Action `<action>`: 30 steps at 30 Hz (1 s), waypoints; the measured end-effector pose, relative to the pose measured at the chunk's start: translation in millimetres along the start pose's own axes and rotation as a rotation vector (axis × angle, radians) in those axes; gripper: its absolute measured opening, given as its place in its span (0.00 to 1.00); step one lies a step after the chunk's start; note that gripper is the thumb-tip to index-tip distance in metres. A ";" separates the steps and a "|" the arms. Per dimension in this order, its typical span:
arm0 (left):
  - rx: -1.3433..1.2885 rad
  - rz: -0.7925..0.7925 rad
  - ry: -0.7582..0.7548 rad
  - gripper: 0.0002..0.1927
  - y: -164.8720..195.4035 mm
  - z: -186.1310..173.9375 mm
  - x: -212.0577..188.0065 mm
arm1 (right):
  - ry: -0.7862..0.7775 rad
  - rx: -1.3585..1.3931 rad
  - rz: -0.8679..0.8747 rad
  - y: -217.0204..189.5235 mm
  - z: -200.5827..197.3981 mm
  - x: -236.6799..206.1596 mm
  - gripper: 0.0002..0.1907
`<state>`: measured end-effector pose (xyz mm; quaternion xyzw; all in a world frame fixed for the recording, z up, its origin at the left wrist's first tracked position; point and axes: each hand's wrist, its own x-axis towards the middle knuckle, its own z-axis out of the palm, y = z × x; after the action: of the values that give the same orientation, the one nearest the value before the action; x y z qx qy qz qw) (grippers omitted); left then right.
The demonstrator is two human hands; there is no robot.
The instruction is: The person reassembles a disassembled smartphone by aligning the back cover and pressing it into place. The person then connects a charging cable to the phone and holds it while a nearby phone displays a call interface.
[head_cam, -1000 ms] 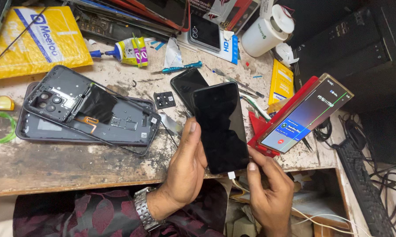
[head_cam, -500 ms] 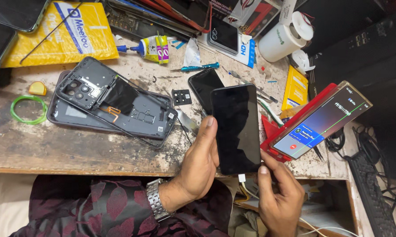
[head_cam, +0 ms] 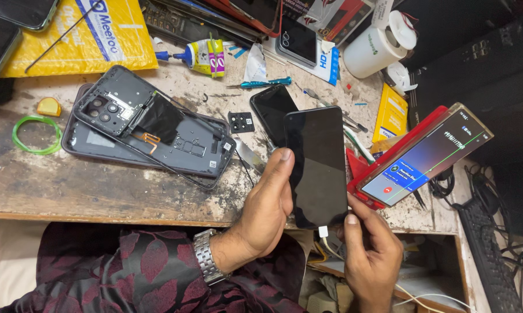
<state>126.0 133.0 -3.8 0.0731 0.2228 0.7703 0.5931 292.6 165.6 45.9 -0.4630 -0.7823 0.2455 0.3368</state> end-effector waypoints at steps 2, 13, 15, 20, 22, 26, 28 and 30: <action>0.035 -0.012 0.011 0.14 3.4 0.8 -1.2 | 0.001 -0.009 -0.005 2.4 -0.8 -0.4 0.16; 0.115 0.054 -0.043 0.17 11.4 6.4 -7.4 | 0.019 0.089 0.021 10.5 1.4 -3.7 0.16; 0.135 0.065 -0.045 0.17 10.9 5.2 -7.2 | 0.019 0.105 0.028 11.2 2.1 -3.4 0.16; 0.130 0.052 -0.036 0.18 8.1 2.4 -7.4 | 0.012 0.118 0.036 14.3 1.8 -4.0 0.16; 0.100 0.036 -0.017 0.17 6.2 2.5 -6.1 | 0.016 0.110 0.038 16.0 1.7 -3.9 0.16; 0.042 -0.003 -0.002 0.17 3.4 1.5 -4.3 | 0.029 0.111 0.049 16.8 2.6 -3.8 0.16; 0.078 0.025 0.001 0.17 2.5 0.8 -4.9 | 0.025 0.127 0.046 14.8 3.4 -3.9 0.16; 0.079 0.028 0.021 0.17 2.0 0.7 -5.1 | 0.016 0.129 0.021 11.3 3.9 -3.8 0.16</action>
<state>125.9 127.9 -1.6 0.0914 0.2580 0.7699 0.5764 297.4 167.1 34.4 -0.4502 -0.7573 0.2952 0.3697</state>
